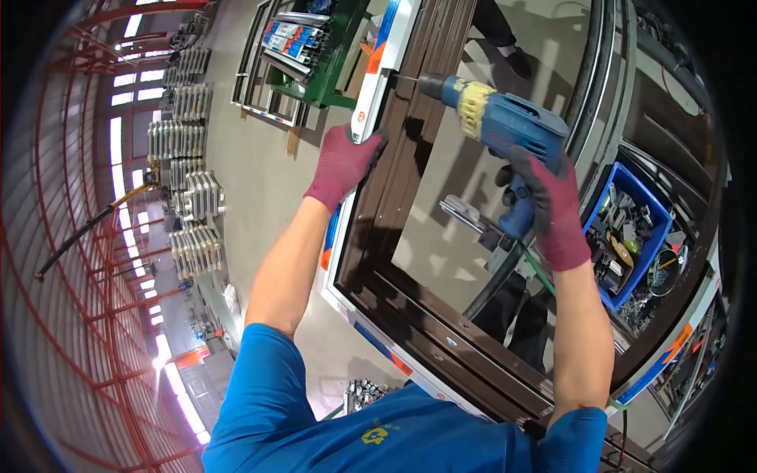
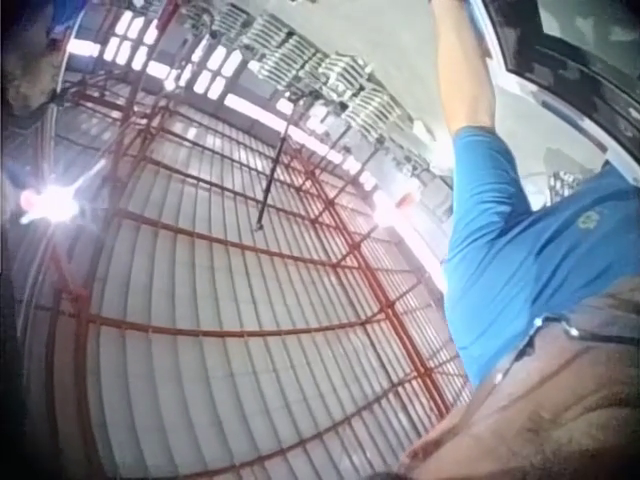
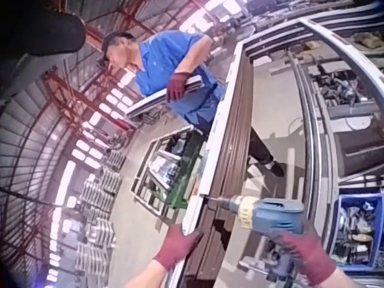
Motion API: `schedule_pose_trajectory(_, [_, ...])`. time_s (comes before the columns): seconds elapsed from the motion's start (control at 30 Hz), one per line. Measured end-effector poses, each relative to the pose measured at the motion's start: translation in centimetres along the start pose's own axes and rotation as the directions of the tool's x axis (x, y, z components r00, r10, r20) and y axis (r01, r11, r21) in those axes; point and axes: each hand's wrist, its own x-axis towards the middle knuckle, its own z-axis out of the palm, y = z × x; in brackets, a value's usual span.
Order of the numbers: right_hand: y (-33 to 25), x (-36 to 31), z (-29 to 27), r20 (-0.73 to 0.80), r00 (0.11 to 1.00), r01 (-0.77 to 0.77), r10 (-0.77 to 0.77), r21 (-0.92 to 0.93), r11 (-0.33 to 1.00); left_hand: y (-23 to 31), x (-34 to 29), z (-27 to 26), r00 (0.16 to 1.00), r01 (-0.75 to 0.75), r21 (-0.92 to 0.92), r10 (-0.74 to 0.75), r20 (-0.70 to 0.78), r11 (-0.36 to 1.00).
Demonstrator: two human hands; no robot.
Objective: Assemble a window or door frame by attaching components with an electric drill.
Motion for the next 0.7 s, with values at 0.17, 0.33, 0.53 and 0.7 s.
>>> schedule_pose_trajectory(0.17, [-1.1, -0.5, -1.1, -0.022, 0.995, -0.094, 0.094, -0.013, 0.995, -0.1, 0.1, 0.9, 0.999, 0.046, -0.004, -0.046, 0.014, 0.999])
schedule_pose_trajectory(0.33, [0.1, 0.5, -1.9, 0.000, 0.993, -0.117, 0.117, -0.040, 0.992, -0.5, 0.5, 1.5, 0.999, 0.030, -0.055, -0.028, 0.041, 0.998])
schedule_pose_trajectory(0.53, [0.1, 1.3, -1.7, 0.044, 0.994, -0.101, 0.102, -0.033, 0.994, -0.3, 0.5, 2.2, 1.000, 0.021, -0.013, -0.021, -0.009, 1.000])
schedule_pose_trajectory(0.7, [0.5, 1.7, -1.9, 0.072, 0.988, -0.142, 0.138, 0.049, 0.989, 0.2, 0.5, 1.9, 0.994, 0.105, -0.050, -0.104, 0.033, 0.993])
